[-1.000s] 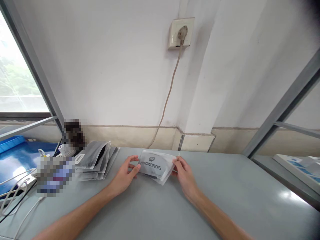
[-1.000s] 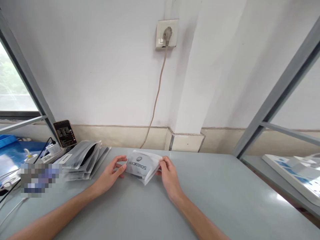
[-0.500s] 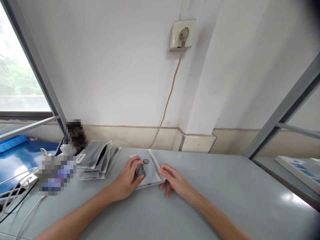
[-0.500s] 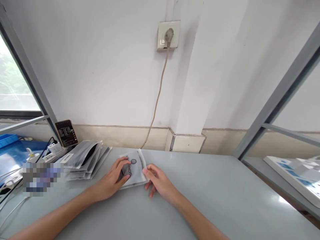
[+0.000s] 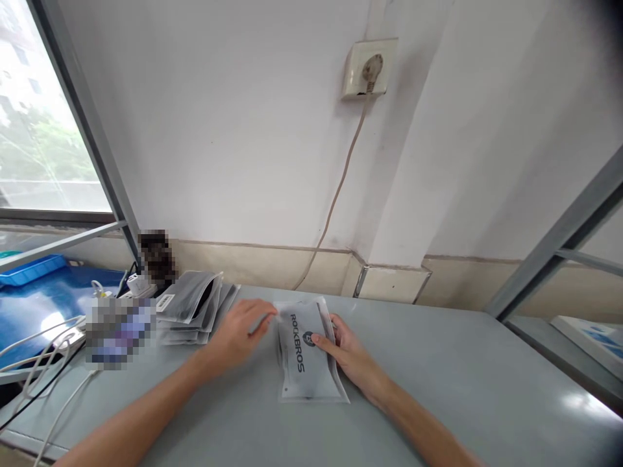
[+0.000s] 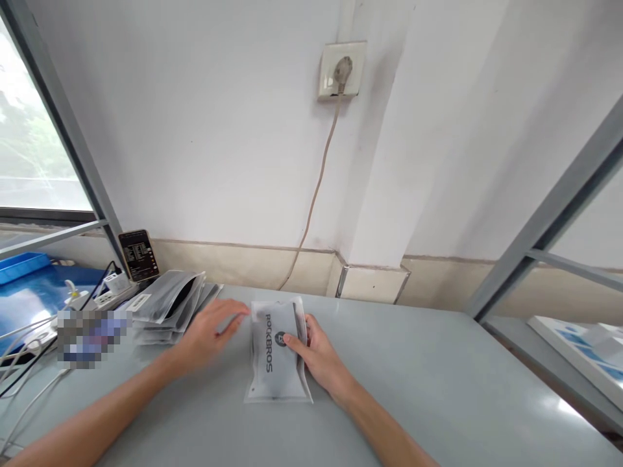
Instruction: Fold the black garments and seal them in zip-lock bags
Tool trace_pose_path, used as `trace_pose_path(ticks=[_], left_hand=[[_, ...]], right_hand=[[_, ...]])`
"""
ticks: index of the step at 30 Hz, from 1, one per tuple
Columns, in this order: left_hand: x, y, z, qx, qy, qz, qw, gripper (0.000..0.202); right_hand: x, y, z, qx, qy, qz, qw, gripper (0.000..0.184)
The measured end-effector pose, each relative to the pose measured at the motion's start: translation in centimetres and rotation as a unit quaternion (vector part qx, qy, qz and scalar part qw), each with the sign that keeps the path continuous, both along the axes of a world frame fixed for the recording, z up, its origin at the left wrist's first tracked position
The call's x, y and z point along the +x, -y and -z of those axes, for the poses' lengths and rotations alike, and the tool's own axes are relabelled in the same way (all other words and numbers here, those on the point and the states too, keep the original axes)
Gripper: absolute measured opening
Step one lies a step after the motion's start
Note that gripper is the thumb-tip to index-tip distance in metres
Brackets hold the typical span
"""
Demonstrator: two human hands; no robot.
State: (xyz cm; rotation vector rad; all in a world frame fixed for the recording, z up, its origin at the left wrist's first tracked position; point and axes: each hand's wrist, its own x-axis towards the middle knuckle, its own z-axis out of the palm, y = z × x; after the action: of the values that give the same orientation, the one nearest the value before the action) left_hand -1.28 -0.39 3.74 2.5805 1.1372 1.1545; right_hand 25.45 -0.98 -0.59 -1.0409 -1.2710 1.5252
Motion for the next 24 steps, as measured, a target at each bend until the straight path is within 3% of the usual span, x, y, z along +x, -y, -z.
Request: trace_pose_path(ticks=[2,4,7,9,10,13,19,24], left_hand=[[-1.6,-1.0,-1.4,0.100,0.008,-0.096,0.990,0.022],[-3.5,-1.9,-3.0,0.122,-0.011,-0.209,0.970,0.026],[-6.1,-2.9,-4.5,0.066,-0.083,-0.376,0.920,0.036],[-7.5,-3.5,-4.4,-0.022,-0.137,-0.450,0.882,0.044],[-8.0,-3.7,-4.1,-0.076,-0.162,-0.467,0.866,0.047],[-8.7,-4.2,-2.9,-0.134,-0.187,-0.455,0.860,0.053],[-8.0,-4.1,-2.1,-0.146,-0.209,-0.432,0.865,0.055],[-7.2,-3.7,-2.4,-0.129,-0.197,-0.419,0.877,0.058]], right_hand=[[0.0,0.1,-0.2,-0.007,0.002,0.004,1.000,0.059],[0.0,0.3,-0.5,-0.009,0.007,0.006,1.000,0.060],[-0.1,0.6,-0.9,-0.009,0.005,0.005,1.000,0.058],[-0.2,0.8,-1.0,-0.007,-0.002,0.003,1.000,0.057],[-0.2,0.8,-1.0,-0.005,-0.005,0.004,1.000,0.057],[-0.2,0.7,-0.8,0.000,0.005,0.011,1.000,0.058],[0.2,0.4,-0.2,0.020,0.056,0.013,0.998,0.060],[0.5,0.0,0.6,0.067,0.187,0.080,0.977,0.075]])
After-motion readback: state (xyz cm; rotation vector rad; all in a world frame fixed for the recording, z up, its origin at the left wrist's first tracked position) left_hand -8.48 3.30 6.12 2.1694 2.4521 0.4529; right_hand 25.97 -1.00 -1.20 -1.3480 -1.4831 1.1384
